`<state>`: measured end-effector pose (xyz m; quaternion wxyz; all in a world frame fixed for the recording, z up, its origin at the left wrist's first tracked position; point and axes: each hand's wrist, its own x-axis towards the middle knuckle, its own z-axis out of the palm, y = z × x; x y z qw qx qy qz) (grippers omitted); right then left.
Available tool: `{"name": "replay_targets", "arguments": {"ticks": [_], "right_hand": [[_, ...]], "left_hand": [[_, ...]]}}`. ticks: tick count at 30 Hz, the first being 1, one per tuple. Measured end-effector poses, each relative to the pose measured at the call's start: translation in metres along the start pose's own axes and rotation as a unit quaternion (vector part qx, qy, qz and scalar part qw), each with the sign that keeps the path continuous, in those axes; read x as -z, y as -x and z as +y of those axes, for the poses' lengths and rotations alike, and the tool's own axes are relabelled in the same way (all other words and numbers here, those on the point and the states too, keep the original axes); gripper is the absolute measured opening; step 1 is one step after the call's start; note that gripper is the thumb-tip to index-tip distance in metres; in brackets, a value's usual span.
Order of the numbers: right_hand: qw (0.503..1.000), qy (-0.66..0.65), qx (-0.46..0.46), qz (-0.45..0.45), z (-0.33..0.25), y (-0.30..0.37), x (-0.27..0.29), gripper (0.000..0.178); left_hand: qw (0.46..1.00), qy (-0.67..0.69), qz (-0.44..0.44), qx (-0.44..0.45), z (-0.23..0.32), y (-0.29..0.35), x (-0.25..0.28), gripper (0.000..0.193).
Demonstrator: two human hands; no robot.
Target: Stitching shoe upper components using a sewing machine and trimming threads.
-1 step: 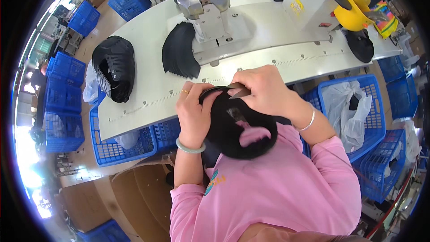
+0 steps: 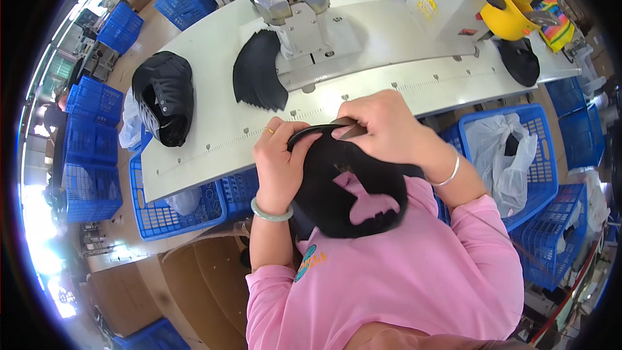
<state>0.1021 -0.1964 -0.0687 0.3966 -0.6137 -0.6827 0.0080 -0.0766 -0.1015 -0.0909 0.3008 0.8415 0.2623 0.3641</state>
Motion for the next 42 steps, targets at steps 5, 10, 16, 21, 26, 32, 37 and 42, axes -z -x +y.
{"name": "replay_targets", "arguments": {"ticks": [5, 10, 16, 21, 26, 32, 37, 42], "right_hand": [[0.966, -0.183, -0.102, -0.152, -0.007, 0.007, 0.031, 0.019], [0.912, -0.341, -0.116, -0.194, -0.01, 0.009, 0.038, 0.016], [0.896, -0.376, -0.143, -0.186, -0.003, 0.018, 0.034, 0.015], [0.896, -0.382, -0.153, -0.171, -0.004, 0.019, 0.032, 0.016], [0.899, -0.369, -0.161, -0.173, -0.005, 0.019, 0.031, 0.015], [0.986, -0.087, -0.038, -0.137, -0.027, 0.021, 0.028, 0.009], [0.998, 0.008, -0.055, -0.013, -0.057, 0.03, 0.02, 0.027], [0.993, -0.052, -0.099, 0.025, -0.062, 0.055, 0.037, 0.028]], "left_hand": [[0.972, 0.186, -0.119, 0.077, 0.015, 0.01, 0.017, 0.017], [0.888, 0.426, -0.136, 0.11, 0.032, 0.023, 0.021, 0.036], [0.834, 0.508, -0.155, 0.151, 0.034, 0.026, 0.016, 0.037], [0.824, 0.517, -0.159, 0.168, 0.033, 0.025, 0.015, 0.036], [0.798, 0.541, -0.167, 0.206, 0.032, 0.024, 0.017, 0.033], [0.851, 0.418, -0.262, 0.178, 0.032, 0.013, 0.036, 0.02], [0.824, 0.435, -0.274, 0.237, 0.011, 0.025, 0.039, 0.023], [0.756, 0.602, -0.154, 0.206, -0.008, 0.066, 0.026, 0.029]]}}
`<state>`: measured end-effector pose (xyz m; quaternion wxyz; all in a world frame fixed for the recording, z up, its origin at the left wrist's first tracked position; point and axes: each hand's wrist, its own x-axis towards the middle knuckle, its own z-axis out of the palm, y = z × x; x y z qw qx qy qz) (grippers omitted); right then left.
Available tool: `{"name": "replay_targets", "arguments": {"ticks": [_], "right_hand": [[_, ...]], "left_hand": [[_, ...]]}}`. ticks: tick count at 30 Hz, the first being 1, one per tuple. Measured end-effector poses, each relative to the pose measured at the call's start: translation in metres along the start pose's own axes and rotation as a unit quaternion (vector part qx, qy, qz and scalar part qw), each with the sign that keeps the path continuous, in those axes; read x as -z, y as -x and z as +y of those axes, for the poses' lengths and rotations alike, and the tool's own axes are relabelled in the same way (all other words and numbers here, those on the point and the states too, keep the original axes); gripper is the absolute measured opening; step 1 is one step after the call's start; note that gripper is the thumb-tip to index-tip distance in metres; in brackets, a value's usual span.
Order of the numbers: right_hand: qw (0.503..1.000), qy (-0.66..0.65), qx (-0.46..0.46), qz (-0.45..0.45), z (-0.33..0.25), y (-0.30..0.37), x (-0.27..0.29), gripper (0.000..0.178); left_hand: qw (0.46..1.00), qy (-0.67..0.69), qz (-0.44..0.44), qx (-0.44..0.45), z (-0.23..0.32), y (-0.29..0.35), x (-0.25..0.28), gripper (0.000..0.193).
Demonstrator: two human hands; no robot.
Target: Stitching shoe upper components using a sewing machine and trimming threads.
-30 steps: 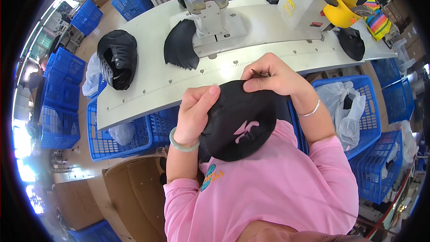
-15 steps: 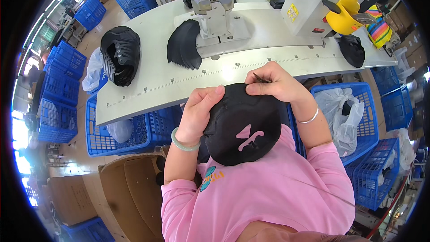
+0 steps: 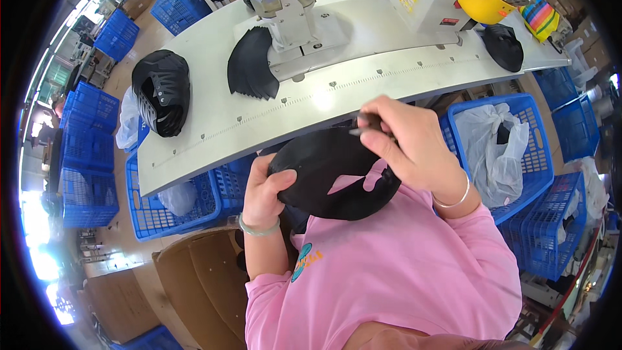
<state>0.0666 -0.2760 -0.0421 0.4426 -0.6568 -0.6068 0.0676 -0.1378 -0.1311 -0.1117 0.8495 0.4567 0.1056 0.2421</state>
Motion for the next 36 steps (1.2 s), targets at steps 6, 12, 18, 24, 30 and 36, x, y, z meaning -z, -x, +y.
{"name": "replay_targets", "arguments": {"ticks": [6, 12, 18, 24, 30, 36], "right_hand": [[0.984, 0.152, 0.089, 0.017, 0.003, 0.03, -0.025, 0.02], [0.976, 0.186, 0.1, 0.045, -0.005, 0.033, -0.027, 0.02], [0.976, 0.188, 0.104, 0.039, -0.009, 0.036, -0.025, 0.02], [0.979, 0.17, 0.11, 0.035, -0.009, 0.037, -0.025, 0.02], [0.982, 0.153, 0.11, 0.035, -0.009, 0.038, -0.026, 0.02], [0.983, 0.145, 0.106, 0.038, -0.009, 0.037, -0.029, 0.021]], "left_hand": [[0.999, 0.047, -0.022, -0.014, -0.022, 0.013, 0.0, 0.054], [0.996, 0.07, -0.05, -0.01, -0.028, 0.016, -0.001, 0.081], [0.993, 0.111, -0.048, -0.002, -0.034, 0.019, 0.006, 0.086], [0.983, 0.17, -0.067, -0.006, -0.038, 0.018, 0.004, 0.089], [0.964, 0.243, -0.101, -0.049, -0.041, 0.02, 0.005, 0.083], [0.969, 0.224, -0.1, -0.042, -0.039, 0.021, 0.005, 0.079]]}}
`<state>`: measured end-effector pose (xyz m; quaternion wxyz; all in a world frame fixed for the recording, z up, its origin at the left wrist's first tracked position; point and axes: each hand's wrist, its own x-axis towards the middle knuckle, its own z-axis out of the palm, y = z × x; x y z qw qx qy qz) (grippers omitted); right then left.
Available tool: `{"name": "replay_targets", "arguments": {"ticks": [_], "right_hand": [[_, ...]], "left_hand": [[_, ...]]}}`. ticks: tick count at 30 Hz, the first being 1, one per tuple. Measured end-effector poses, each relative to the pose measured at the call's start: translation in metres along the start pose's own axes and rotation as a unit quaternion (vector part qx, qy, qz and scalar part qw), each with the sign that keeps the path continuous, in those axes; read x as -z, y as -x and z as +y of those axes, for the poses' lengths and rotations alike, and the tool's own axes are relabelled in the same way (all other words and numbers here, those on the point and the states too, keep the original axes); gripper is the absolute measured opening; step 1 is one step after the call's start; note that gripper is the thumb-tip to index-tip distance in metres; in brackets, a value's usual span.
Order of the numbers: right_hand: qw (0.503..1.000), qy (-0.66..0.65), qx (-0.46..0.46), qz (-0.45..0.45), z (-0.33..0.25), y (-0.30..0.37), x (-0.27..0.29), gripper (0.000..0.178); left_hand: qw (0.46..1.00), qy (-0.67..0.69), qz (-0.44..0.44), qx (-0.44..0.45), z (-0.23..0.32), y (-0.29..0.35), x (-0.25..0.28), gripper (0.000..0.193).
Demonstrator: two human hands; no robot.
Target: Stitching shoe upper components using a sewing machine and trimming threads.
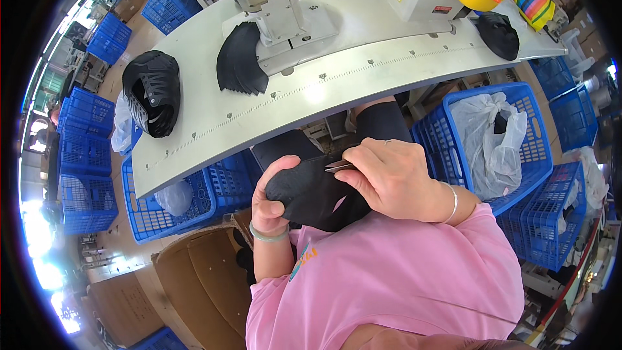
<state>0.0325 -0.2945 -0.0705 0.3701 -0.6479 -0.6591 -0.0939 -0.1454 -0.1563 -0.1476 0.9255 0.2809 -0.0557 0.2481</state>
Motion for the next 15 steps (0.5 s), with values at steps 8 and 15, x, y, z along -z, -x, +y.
{"name": "replay_targets", "arguments": {"ticks": [8, 15], "right_hand": [[1.0, 0.009, -0.007, -0.012, -0.0029, 0.0002, -0.0019, 0.021], [0.999, -0.005, -0.008, -0.037, 0.0052, 0.0026, -0.0071, 0.022]], "left_hand": [[0.999, -0.043, 0.004, 0.012, 0.0017, 0.0023, 0.0049, 0.081], [1.0, -0.012, 0.005, 0.024, -0.0037, -0.0005, 0.0017, 0.081]]}}
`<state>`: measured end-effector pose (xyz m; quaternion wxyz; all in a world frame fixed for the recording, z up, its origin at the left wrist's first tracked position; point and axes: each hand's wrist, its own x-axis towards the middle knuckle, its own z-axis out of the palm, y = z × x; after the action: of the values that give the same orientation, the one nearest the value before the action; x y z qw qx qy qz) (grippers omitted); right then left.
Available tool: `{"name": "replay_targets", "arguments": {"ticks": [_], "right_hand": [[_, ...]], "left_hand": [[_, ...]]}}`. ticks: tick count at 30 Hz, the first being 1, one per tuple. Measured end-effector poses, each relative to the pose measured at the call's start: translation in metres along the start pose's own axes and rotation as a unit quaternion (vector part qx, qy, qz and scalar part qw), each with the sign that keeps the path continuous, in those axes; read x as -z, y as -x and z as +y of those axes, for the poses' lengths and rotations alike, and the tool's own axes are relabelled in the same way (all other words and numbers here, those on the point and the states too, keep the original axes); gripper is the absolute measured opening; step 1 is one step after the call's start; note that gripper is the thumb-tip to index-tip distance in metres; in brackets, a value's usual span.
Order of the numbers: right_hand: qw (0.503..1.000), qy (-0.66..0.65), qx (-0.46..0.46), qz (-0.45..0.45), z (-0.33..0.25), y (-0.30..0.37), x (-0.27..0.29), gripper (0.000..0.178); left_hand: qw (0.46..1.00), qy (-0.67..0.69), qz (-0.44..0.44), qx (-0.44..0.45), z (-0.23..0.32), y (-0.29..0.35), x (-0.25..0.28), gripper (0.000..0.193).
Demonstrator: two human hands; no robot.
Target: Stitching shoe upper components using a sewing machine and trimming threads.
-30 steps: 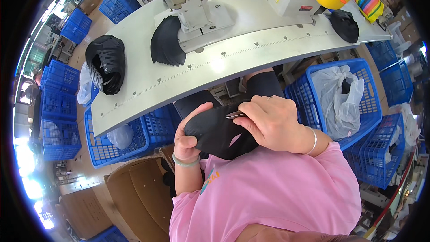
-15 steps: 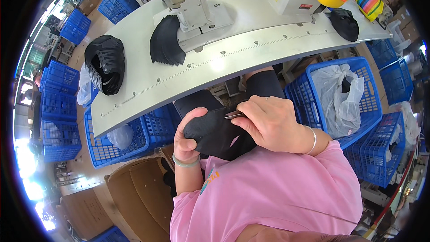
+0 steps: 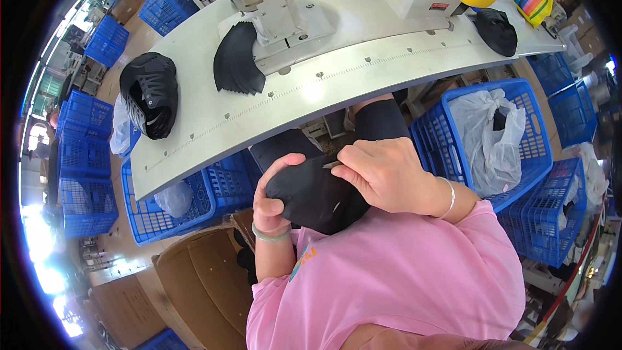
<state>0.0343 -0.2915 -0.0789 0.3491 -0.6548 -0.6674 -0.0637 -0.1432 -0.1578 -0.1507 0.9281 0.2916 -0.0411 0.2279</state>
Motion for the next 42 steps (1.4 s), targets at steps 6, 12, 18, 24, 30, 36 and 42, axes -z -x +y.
{"name": "replay_targets", "arguments": {"ticks": [6, 12, 18, 24, 30, 36, 42], "right_hand": [[0.999, -0.006, -0.005, 0.054, -0.002, -0.001, 0.005, 0.02], [0.999, 0.004, 0.005, 0.034, -0.004, 0.0, 0.008, 0.02], [0.999, 0.01, 0.004, 0.032, -0.004, 0.001, 0.009, 0.019], [1.0, 0.009, 0.006, 0.003, -0.002, 0.002, 0.005, 0.022], [1.0, 0.01, 0.005, -0.014, 0.002, 0.001, 0.003, 0.022], [0.999, -0.008, 0.003, 0.048, 0.002, 0.004, 0.0, 0.022], [0.999, 0.025, 0.016, 0.012, -0.009, 0.005, 0.008, 0.018]], "left_hand": [[0.997, 0.07, 0.023, -0.008, -0.002, -0.002, -0.003, 0.08], [0.997, 0.083, 0.0, -0.006, -0.003, -0.003, -0.002, 0.078], [0.997, 0.07, -0.004, -0.013, -0.004, 0.0, 0.004, 0.072], [1.0, 0.02, 0.011, 0.017, 0.002, 0.0, -0.004, 0.081], [0.999, -0.001, 0.024, 0.031, -0.001, 0.001, -0.001, 0.081], [0.998, 0.055, 0.017, 0.007, -0.003, -0.003, -0.005, 0.079], [0.999, 0.026, 0.023, -0.007, -0.003, -0.001, -0.006, 0.079]]}}
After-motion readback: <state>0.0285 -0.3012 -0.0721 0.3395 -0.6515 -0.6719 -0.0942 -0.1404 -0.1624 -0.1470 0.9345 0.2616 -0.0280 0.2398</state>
